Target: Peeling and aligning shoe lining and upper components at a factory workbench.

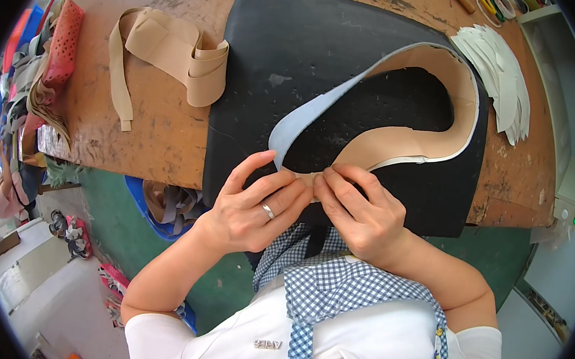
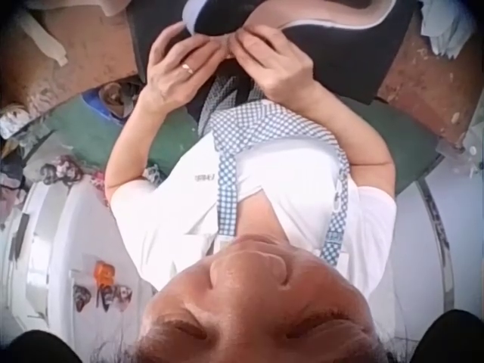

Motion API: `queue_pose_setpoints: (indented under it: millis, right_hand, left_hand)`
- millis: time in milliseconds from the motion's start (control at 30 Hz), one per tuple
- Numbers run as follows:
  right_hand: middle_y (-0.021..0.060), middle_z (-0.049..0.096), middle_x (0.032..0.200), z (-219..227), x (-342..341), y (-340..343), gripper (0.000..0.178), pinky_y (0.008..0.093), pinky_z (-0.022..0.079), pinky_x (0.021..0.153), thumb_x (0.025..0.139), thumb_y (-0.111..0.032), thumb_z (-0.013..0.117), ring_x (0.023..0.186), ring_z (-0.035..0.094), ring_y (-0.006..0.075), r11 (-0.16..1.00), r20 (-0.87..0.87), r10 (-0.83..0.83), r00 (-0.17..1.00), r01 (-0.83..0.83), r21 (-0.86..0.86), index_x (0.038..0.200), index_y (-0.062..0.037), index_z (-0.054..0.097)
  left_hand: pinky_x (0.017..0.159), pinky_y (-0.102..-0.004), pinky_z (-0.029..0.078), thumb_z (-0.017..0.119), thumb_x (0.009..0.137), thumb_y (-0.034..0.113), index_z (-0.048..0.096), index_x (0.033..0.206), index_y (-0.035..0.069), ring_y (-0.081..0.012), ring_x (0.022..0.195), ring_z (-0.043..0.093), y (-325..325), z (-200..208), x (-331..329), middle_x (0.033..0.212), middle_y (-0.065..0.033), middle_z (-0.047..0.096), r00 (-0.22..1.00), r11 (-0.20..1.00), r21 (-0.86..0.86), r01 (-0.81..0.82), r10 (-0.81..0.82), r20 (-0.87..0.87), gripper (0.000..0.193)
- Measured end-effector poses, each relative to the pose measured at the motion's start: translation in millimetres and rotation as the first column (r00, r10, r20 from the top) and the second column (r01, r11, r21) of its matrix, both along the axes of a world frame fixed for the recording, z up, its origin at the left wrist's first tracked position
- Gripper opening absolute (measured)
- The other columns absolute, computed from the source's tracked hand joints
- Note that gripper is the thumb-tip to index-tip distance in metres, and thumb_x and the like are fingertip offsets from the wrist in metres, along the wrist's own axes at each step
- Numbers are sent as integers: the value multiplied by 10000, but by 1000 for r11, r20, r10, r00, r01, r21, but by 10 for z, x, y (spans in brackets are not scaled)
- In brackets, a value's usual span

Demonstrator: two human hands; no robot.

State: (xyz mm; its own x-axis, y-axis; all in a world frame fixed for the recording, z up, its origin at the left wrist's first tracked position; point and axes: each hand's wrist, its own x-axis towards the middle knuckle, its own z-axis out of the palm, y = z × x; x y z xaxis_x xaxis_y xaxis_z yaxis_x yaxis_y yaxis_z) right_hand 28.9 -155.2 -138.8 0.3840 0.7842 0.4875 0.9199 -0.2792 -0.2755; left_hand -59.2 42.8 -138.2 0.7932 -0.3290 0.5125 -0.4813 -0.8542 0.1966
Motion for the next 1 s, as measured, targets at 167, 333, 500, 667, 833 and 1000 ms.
queue_pose_setpoints:
  millis: [167,333,500,667,833,1000]
  right_hand:
    - [121,690,1100,-33,-26,-53,323,301,590,804,714,-76,742,1054,655,263,999,14,21,1000,-20,-42,1022,22,750]
    - [131,681,1135,-11,-28,-75,352,318,584,855,719,-88,746,1093,642,269,997,14,39,999,-38,-67,1052,26,744]
    - [189,648,1177,-8,-122,-88,409,372,566,923,767,-166,723,1149,608,317,988,-27,48,998,-52,-143,1101,69,709]
    - [223,523,1353,-43,-324,-114,634,510,416,1098,774,-352,702,1334,458,372,947,29,31,999,-21,-319,1233,79,632]
    - [194,602,1268,-78,-129,-325,472,519,412,1097,826,-222,667,1280,541,340,975,-82,144,986,-155,-157,1220,34,632]
    - [162,656,1178,81,-74,-456,332,524,439,1067,768,39,618,1150,628,332,993,-133,84,988,-71,98,1095,-2,654]
  left_hand:
    - [1024,-469,487,691,692,89,757,906,36,-180,947,657,18,40,-17,912,-41,701,999,1000,17,8,-7,-33,230]
    - [1019,-469,494,691,693,91,753,910,24,-180,944,656,26,60,-6,917,-45,701,999,1000,6,26,-26,-40,236]
    - [1014,-456,502,677,677,97,751,917,11,-183,943,654,-1,42,20,923,-53,701,999,999,-1,32,-32,-23,266]
    - [1006,-451,510,670,669,106,749,929,5,-201,967,649,-22,53,25,932,-61,705,999,999,18,42,-42,-9,290]
    - [1007,-453,505,685,669,99,748,931,10,-205,989,650,-28,89,-6,945,-62,706,999,997,65,30,-28,-35,284]
    - [1057,-490,441,711,695,110,758,976,54,-201,951,657,-54,156,-42,980,-43,719,998,996,89,-20,25,-58,290]
